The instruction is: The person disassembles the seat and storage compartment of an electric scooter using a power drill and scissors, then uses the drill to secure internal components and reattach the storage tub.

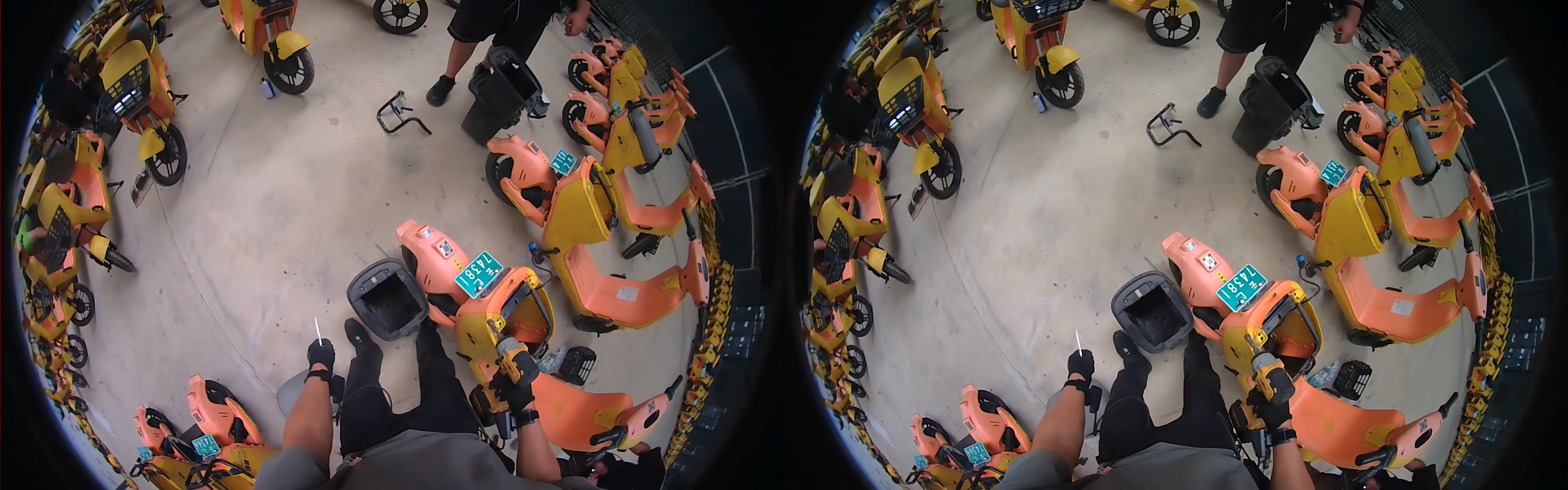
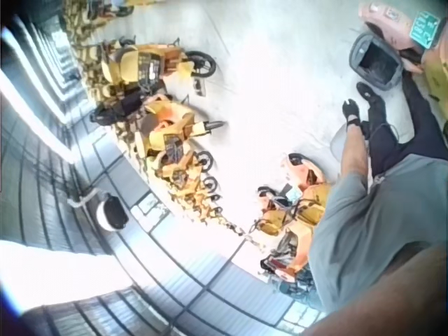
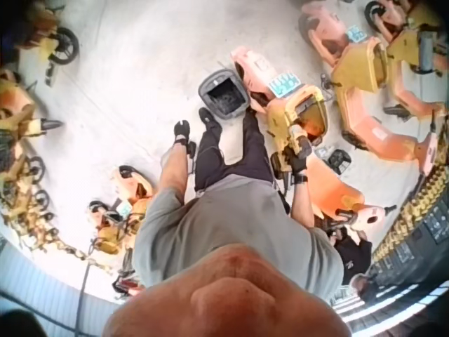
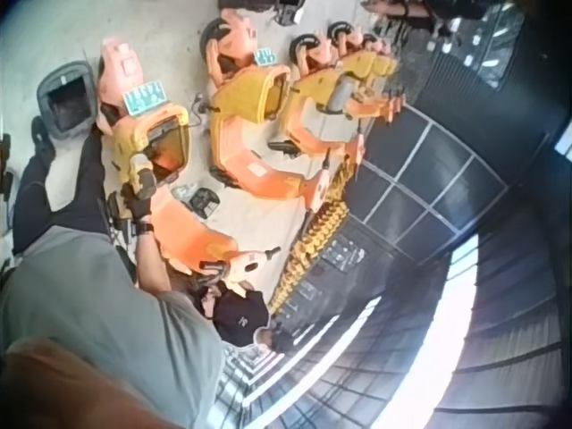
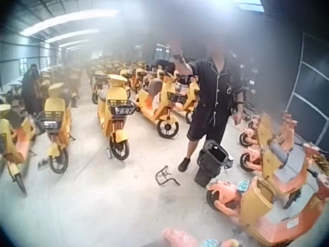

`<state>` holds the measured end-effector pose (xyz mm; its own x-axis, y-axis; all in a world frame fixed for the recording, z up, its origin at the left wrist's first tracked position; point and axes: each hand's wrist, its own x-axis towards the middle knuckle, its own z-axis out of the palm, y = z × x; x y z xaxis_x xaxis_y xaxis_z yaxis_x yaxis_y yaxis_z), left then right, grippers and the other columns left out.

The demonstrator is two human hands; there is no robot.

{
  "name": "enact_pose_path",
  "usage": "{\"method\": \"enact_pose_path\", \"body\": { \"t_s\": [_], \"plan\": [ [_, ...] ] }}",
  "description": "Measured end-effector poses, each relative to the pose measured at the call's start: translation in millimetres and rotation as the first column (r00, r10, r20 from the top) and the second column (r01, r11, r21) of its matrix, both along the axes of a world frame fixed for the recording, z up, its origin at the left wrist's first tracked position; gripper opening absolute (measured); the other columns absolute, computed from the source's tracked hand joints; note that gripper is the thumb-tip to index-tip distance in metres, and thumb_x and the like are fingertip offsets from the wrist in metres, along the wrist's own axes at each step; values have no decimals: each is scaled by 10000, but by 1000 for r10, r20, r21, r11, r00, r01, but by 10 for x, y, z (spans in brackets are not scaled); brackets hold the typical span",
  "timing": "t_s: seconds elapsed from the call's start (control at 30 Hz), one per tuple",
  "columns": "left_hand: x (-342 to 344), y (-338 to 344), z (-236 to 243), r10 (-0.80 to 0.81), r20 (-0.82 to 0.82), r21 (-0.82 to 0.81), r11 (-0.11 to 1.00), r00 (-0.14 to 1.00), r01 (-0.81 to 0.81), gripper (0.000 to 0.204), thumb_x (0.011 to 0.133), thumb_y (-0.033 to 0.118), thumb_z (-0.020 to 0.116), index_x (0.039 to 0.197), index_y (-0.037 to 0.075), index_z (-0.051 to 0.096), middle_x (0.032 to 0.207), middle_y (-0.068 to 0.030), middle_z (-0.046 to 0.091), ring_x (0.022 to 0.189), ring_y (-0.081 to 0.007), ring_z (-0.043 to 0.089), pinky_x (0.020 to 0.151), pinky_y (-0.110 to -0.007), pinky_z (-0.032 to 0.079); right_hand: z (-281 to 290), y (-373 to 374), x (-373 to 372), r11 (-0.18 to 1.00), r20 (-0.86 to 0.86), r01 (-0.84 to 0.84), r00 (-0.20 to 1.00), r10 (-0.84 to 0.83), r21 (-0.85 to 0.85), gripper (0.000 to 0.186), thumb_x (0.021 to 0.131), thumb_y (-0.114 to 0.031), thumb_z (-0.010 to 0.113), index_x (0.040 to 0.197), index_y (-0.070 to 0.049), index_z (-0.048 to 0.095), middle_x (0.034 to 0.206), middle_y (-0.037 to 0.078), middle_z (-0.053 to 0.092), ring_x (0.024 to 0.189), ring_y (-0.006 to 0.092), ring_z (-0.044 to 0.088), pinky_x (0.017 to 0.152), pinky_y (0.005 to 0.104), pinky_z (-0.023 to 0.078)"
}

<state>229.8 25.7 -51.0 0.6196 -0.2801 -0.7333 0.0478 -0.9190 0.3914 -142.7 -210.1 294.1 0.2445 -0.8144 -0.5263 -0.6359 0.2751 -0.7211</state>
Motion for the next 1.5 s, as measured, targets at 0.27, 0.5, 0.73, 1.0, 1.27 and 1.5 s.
{"method": "enact_pose_path", "body": {
  "t_s": [0.27, 0.5, 0.73, 1.0, 1.27, 1.5],
  "plan": [
    [148, -438, 386, 398, -212, -189, 879, 893, -437, 230, 810, 252, 515, 841, 30, 566, 606, -81, 547, 497, -174, 552, 445, -292, 440, 28, 71, 238, 947, 94, 88, 988, -123, 309, 289, 765, 13, 597, 1038, -39, 517, 902, 46, 554, 804, 160, 551, 677, 281, 483],
    [-138, -1087, 182, 226, -3, -329, 920, 974, -215, 279, 711, 265, 641, 879, 59, 556, 792, -134, 599, 755, -287, 580, 650, -369, 452, -132, 152, 223, 966, 11, -174, 985, 175, 193, 350, 846, -37, 496, 1191, -41, 433, 1090, 64, 511, 957, 156, 520, 814, 274, 447],
    [-99, -1599, -137, 349, 30, -234, 914, 937, -333, 212, 678, 214, 621, 734, 30, 531, 672, -130, 566, 646, -293, 570, 600, -365, 454, -286, 137, 86, 962, -118, -66, 988, 100, 265, 402, 800, -29, 551, 1188, -34, 445, 1089, 69, 521, 958, 162, 511, 811, 266, 433],
    [-273, -1426, -296, 427, -82, -175, 883, 901, -435, 407, 700, 333, 603, 876, -33, 609, 773, -229, 613, 792, -359, 601, 693, -400, 478, -368, -115, 124, 958, -156, -75, 980, 122, 276, 322, 825, -115, 571, 1128, -48, 484, 875, 56, 592, 661, 123, 570, 520, 238, 462],
    [44, -108, 773, 836, -46, -95, 541, 546, -836, 381, 649, 260, 660, 869, -47, 618, 835, -221, 625, 798, -308, 619, 683, -361, 487, -469, -697, 595, 874, 9, -476, 878, 478, 98, 409, 788, -122, 565, 1179, -44, 472, 817, 76, 569, 610, 142, 525, 531, 252, 410],
    [-224, 1267, 1927, 963, -236, -421, 16, 126, -907, 129, 713, 122, 627, 766, 7, 603, 579, -69, 561, 472, -131, 495, 439, -279, 393, 88, -1062, 1923, 628, -66, -652, 714, 697, -425, 457, 782, -125, 565, 1221, -70, 449, 848, 90, 530, 553, 147, 466, 505, 264, 362]
  ]
}}
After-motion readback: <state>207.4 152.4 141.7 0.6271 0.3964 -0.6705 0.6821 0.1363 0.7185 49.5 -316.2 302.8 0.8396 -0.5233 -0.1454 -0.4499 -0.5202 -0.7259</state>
